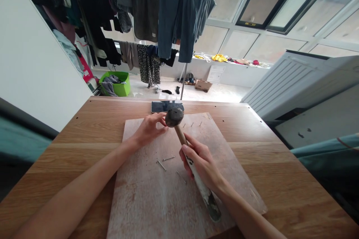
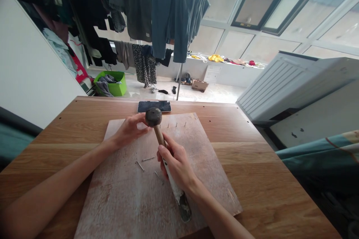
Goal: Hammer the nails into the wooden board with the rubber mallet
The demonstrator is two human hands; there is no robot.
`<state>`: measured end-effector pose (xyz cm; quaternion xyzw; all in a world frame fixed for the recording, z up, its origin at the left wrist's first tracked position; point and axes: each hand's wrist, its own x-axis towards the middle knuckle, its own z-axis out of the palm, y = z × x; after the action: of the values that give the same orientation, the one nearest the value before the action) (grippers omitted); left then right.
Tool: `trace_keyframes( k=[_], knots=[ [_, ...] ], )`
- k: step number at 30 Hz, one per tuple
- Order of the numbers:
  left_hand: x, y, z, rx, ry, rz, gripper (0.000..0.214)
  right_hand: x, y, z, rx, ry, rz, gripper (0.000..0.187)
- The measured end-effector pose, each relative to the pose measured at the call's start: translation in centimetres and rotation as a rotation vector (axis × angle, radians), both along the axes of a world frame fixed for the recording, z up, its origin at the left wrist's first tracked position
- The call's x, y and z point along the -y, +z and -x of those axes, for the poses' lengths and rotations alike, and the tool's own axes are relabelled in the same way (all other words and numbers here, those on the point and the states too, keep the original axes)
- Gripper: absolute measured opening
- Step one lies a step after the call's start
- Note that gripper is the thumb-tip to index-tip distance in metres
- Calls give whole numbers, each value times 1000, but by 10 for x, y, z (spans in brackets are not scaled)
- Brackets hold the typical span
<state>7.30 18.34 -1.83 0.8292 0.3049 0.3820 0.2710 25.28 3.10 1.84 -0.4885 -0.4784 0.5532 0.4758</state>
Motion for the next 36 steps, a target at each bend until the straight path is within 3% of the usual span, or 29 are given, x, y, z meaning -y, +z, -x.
trace_keyframes(
  k=[13,17,20,22,27,31,36],
  knots=[
    [-3,-4,1,-15,-62,74,27,2,-8,0,21,6,0,46],
    [7,19,8,-232,7,12,27,5,-4,-1,-15,-67,-27,49],
    [30,48,9,-562,-204,51,16,7,-2,-3,-9,-144,-19,48],
    [49,62,4,-732,-294,-11,14,7,-2,-4,-1,-169,-7,45],
    [75,69,-9,-890,-330,-194,1,6,-3,-5,-9,-182,-25,43],
    [55,67,3,-889,-243,-144,11,6,-3,-4,-12,-181,-22,38],
    [12,60,28,-669,-76,31,18,6,-2,-3,-12,-172,-22,45]
  ],
)
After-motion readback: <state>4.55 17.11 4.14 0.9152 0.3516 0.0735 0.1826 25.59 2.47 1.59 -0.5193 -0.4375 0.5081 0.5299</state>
